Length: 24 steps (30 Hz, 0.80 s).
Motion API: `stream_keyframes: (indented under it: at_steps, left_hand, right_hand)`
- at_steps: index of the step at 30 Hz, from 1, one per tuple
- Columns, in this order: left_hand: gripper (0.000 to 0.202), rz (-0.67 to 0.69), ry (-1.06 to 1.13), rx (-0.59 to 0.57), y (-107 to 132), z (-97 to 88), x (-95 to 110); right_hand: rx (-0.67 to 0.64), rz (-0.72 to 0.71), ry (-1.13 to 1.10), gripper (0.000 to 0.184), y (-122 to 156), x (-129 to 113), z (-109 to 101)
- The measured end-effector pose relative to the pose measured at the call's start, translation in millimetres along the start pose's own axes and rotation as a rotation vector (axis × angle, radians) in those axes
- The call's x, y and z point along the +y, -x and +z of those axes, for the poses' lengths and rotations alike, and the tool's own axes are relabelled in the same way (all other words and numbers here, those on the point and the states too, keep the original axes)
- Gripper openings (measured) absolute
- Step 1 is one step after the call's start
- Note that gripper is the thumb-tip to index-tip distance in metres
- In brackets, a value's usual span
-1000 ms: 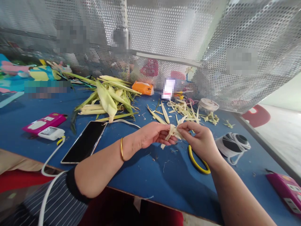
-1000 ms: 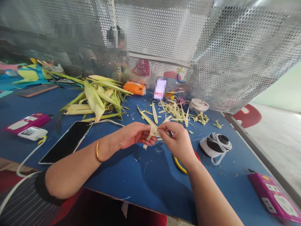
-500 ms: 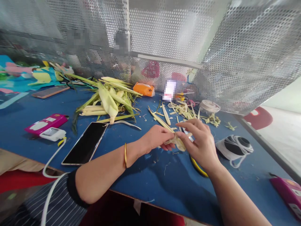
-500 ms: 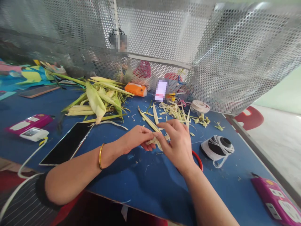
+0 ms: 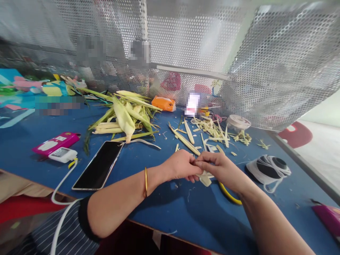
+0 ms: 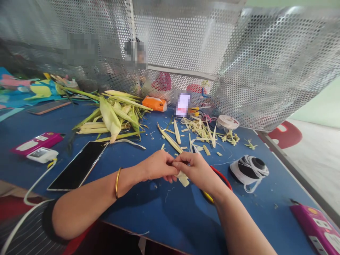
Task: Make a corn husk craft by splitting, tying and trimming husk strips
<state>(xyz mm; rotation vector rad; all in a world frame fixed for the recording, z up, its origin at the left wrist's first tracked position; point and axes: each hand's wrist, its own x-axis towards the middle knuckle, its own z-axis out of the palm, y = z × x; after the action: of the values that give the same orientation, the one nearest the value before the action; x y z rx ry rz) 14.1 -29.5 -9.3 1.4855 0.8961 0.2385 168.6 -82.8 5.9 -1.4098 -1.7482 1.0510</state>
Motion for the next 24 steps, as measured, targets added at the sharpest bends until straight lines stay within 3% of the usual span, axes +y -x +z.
stream_keyframes:
  at_steps: [2, 5, 8, 13, 15, 17, 22, 24]
  left_hand:
    - [0.008, 0.001, -0.004, -0.038, 1.0, 0.3, -0.1]
    - [0.008, -0.003, 0.049, -0.080, 3.3, -2.3, 2.5]
    - [0.008, -0.003, 0.128, -0.127, 5.6, -4.3, 5.1]
    - [0.012, 0.008, 0.098, -0.245, 6.2, 3.4, 0.9]
    - [0.013, 0.000, 0.097, -0.269, 5.9, 5.7, -0.5]
    - [0.015, -0.009, 0.129, -0.253, 5.7, 4.9, -0.2]
    - [0.017, 0.005, 0.186, -0.204, 5.9, -0.8, 2.9]
    - [0.016, -0.004, 0.178, -0.213, 6.8, 0.6, 2.8]
  right_hand:
    - [-0.057, 0.020, -0.027, 0.032, 1.2, 0.4, -1.5]
    - [-0.044, 0.018, -0.046, 0.031, 1.2, 1.3, -1.0]
    - [0.073, 0.009, -0.059, 0.027, -1.9, 2.9, 4.1]
    - [0.385, -0.053, 0.025, 0.019, -9.4, 4.7, 12.8]
    - [0.436, -0.037, -0.011, 0.019, -10.0, 3.9, 11.8]
    - [0.377, 0.007, -0.098, 0.025, -8.6, 2.2, 8.0]
    - [0.069, 0.136, -0.300, 0.031, -2.6, -1.8, -0.4]
    - [0.059, 0.131, -0.312, 0.031, -2.1, -1.9, -0.1]
